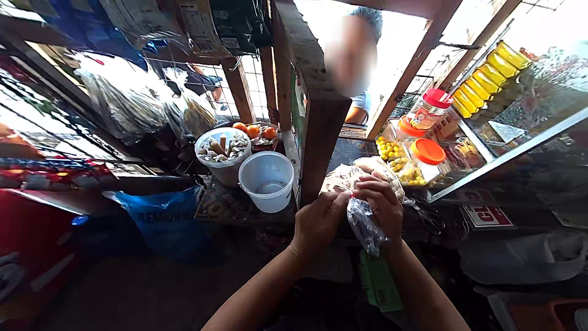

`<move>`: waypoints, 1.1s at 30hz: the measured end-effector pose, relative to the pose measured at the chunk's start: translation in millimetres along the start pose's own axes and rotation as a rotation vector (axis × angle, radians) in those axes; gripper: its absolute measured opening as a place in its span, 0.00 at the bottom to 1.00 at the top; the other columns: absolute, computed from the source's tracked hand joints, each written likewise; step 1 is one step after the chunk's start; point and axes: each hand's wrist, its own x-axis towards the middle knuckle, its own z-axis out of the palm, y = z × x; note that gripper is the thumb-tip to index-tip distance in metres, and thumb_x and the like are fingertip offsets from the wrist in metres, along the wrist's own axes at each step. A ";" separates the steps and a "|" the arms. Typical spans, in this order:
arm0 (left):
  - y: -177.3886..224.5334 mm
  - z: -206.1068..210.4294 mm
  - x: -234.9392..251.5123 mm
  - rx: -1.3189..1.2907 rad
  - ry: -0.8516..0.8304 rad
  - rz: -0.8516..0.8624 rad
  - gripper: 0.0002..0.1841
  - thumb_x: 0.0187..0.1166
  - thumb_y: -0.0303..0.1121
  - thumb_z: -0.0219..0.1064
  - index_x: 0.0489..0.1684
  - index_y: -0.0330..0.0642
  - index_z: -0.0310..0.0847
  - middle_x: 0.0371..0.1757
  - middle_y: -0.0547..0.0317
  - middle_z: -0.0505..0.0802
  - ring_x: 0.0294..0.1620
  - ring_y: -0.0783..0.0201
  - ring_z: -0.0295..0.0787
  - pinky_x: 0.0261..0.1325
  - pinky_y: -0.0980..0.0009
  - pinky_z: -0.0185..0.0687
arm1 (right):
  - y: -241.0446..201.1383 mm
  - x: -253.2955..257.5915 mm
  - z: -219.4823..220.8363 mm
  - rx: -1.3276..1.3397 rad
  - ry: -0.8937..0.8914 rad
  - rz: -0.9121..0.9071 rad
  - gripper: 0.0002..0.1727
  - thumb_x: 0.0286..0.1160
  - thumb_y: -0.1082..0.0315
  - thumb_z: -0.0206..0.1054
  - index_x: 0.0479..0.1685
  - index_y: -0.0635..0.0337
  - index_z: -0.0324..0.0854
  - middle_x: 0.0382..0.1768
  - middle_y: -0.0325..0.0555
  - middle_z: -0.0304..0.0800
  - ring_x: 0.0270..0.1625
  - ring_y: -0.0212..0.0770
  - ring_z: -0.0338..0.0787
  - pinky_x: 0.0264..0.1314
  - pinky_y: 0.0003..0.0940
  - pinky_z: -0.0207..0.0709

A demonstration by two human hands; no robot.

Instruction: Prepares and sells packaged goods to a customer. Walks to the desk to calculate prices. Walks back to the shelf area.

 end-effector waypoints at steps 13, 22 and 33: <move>40.2 -71.9 -16.2 -0.136 -0.316 0.078 0.07 0.91 0.36 0.56 0.46 0.46 0.78 0.40 0.57 0.82 0.37 0.66 0.81 0.39 0.78 0.79 | -72.8 -37.4 -59.6 0.087 0.056 0.353 0.07 0.82 0.58 0.68 0.48 0.42 0.91 0.53 0.25 0.90 0.64 0.28 0.88 0.78 0.34 0.79; 39.3 -51.7 -34.0 -0.611 -0.452 -0.262 0.34 0.65 0.45 0.82 0.69 0.39 0.77 0.66 0.48 0.85 0.70 0.62 0.81 0.74 0.67 0.79 | -77.9 -42.7 -38.9 0.420 -0.053 0.484 0.08 0.85 0.63 0.64 0.50 0.50 0.88 0.57 0.33 0.89 0.60 0.28 0.88 0.61 0.22 0.86; 34.7 -40.4 -25.5 -0.924 -0.109 -0.594 0.06 0.79 0.29 0.69 0.46 0.45 0.91 0.46 0.72 0.95 0.51 0.80 0.89 0.60 0.79 0.85 | -42.8 -89.1 -69.0 0.676 -0.178 0.661 0.49 0.73 0.27 0.58 0.81 0.61 0.68 0.71 0.42 0.87 0.74 0.39 0.83 0.79 0.39 0.76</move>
